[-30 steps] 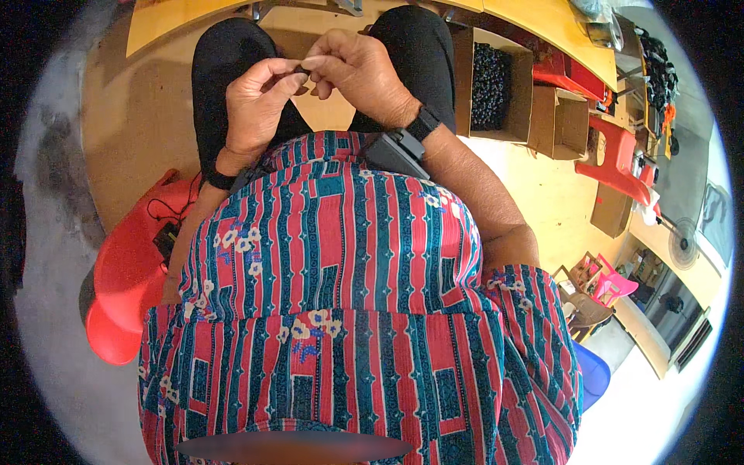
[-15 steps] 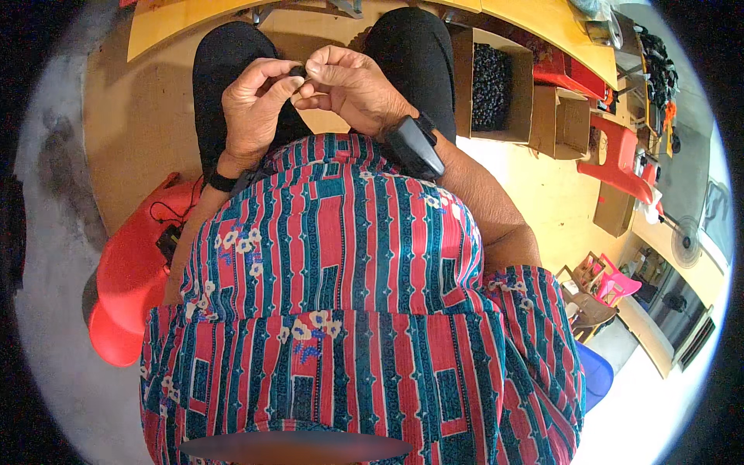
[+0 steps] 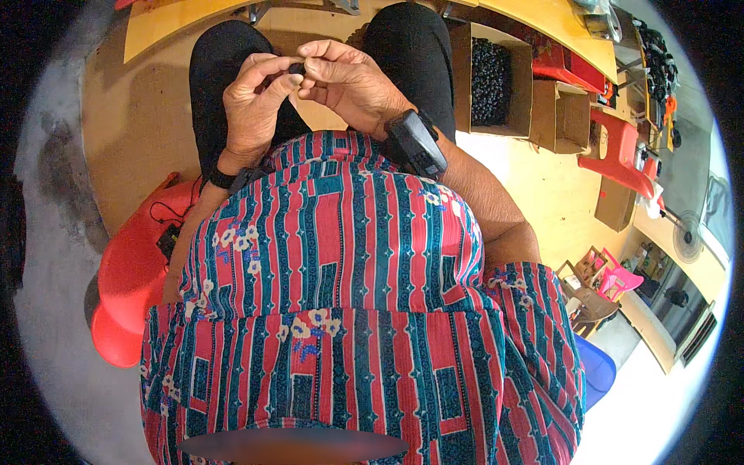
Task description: The person assembles small black plastic components by hand.
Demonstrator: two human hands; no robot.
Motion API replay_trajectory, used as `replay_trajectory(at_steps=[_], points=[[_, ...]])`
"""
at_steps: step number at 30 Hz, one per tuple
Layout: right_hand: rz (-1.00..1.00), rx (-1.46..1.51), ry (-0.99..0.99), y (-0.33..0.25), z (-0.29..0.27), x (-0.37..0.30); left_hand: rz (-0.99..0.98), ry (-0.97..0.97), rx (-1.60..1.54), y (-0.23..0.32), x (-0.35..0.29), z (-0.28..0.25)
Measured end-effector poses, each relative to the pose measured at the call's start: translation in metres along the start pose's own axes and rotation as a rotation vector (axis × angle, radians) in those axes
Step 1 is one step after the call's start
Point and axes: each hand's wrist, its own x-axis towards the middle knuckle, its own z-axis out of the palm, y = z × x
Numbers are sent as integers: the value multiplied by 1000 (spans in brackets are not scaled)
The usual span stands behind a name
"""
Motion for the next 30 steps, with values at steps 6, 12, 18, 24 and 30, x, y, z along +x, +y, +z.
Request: replay_trajectory(at_steps=[6,12,18,24,30], points=[[-97,-61,61,0,7,2,-20,-26,45,4,1,-1],[-261,-373,86,0,7,0,-76,-71,-5,5,0,0],[-398,-672,109,-6,15,-4,-327,-71,-414,11,0,7],[-448,-905,50,-9,25,-9,-552,-75,-574,12,-1,3],[-502,-1082,72,-13,25,-11,-267,-317,-169,21,2,2]])
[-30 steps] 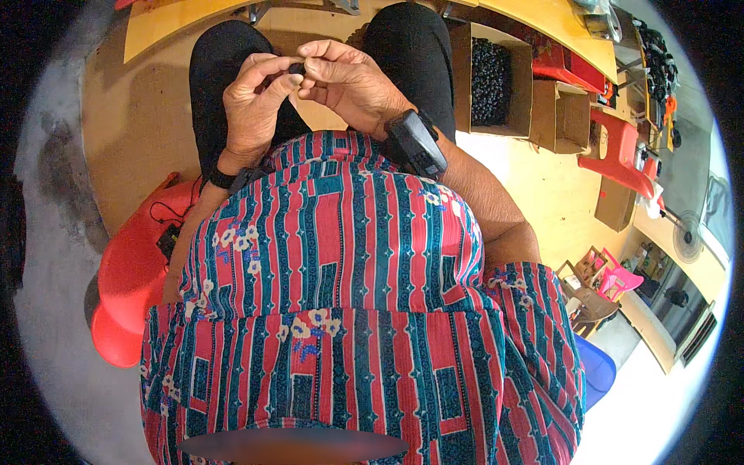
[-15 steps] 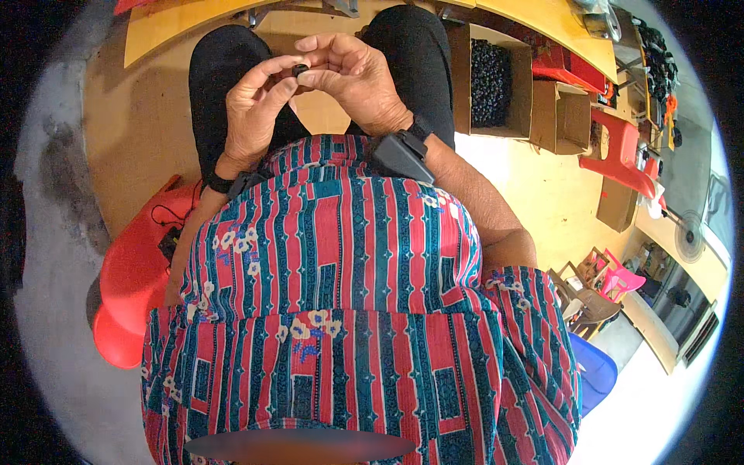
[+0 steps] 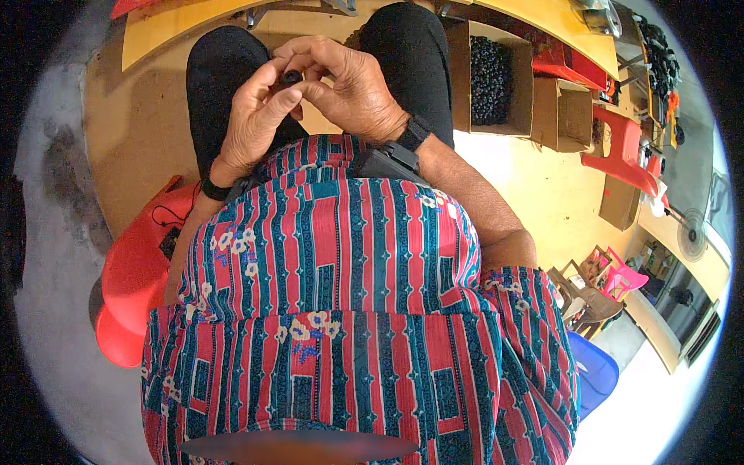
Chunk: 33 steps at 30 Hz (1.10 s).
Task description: The person assembles small black plastic components by hand.
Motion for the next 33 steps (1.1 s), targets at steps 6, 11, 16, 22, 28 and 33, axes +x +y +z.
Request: replay_trajectory(at_steps=[6,11,16,22,28,33], points=[[-5,47,54,0,2,-1,77,19,155,6,1,6],[-3,28,66,0,3,0,64,26,139,8,1,9],[-3,-18,65,-1,4,3,74,71,131,14,0,12],[15,86,61,-2,3,2,88,74,68,9,0,11],[16,140,60,-2,-4,2,5,75,-216,7,-2,6],[14,-33,18,-10,-6,4,-83,137,-299,6,1,4]])
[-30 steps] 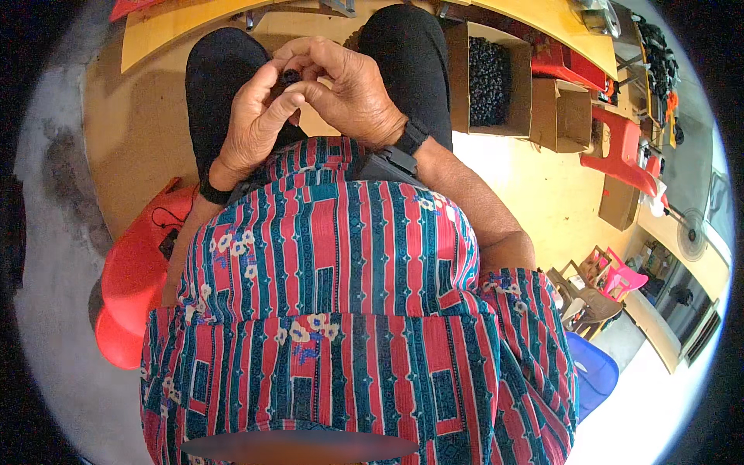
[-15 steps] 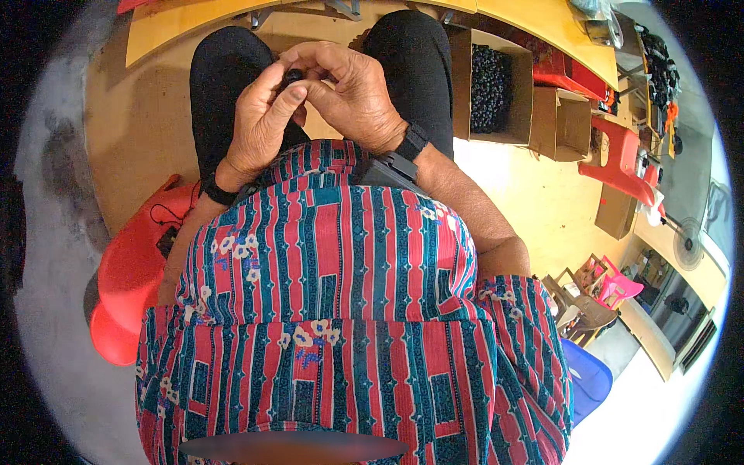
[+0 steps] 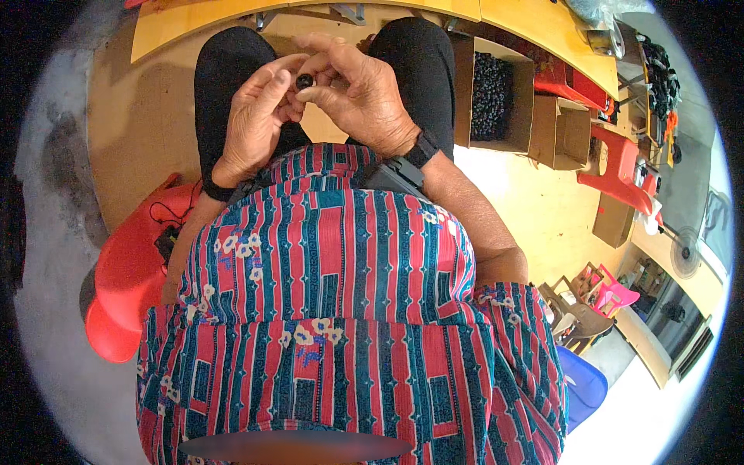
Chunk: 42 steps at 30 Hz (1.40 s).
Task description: The person assembles small black plastic components by hand.
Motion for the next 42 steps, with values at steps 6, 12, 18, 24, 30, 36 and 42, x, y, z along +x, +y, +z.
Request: replay_trajectory(at_steps=[6,12,18,24,30,36,42], points=[[-10,-83,-50,1,1,2,-103,58,-80,-4,2,-3],[63,153,-10,11,6,-2,-98,57,-73,-8,3,-6],[66,146,-6,11,4,-1,12,-137,168,-3,0,-2],[41,61,-14,13,6,-7,53,-144,361,-7,-4,0],[70,46,-9,13,10,-7,54,-105,347,-9,-7,2],[56,24,-15,11,9,1,45,-26,302,-2,-5,9],[202,425,76,3,-1,11,37,-12,329,6,11,12]])
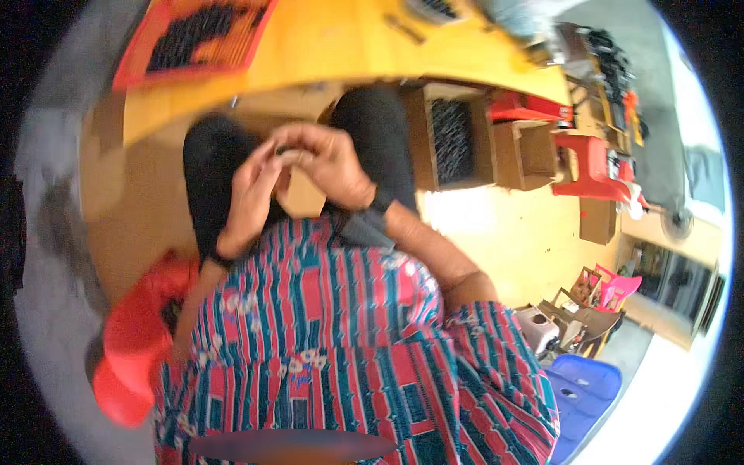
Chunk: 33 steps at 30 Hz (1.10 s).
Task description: The person assembles small black plastic components by hand.
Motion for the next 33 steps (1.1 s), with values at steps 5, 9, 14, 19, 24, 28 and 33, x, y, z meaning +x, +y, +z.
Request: replay_trajectory(at_steps=[5,9,14,19,24,28,33], points=[[-92,15,309,-23,-32,8,-323,-81,-133,-31,-14,-21],[-92,-145,589,-64,-72,27,-432,-164,-332,-57,-19,-39],[-287,-488,745,-81,-170,105,-483,-66,-312,-46,-12,-36],[-544,-1433,724,-78,-315,151,-483,-150,-387,-36,-2,-21],[-291,-632,400,-96,-145,153,-546,-89,-502,-40,-6,-28],[-450,-892,86,-86,-65,163,-549,-115,-547,-42,-9,-23],[-653,-1249,-141,-69,-23,217,-525,-151,-547,-37,-6,-27]])
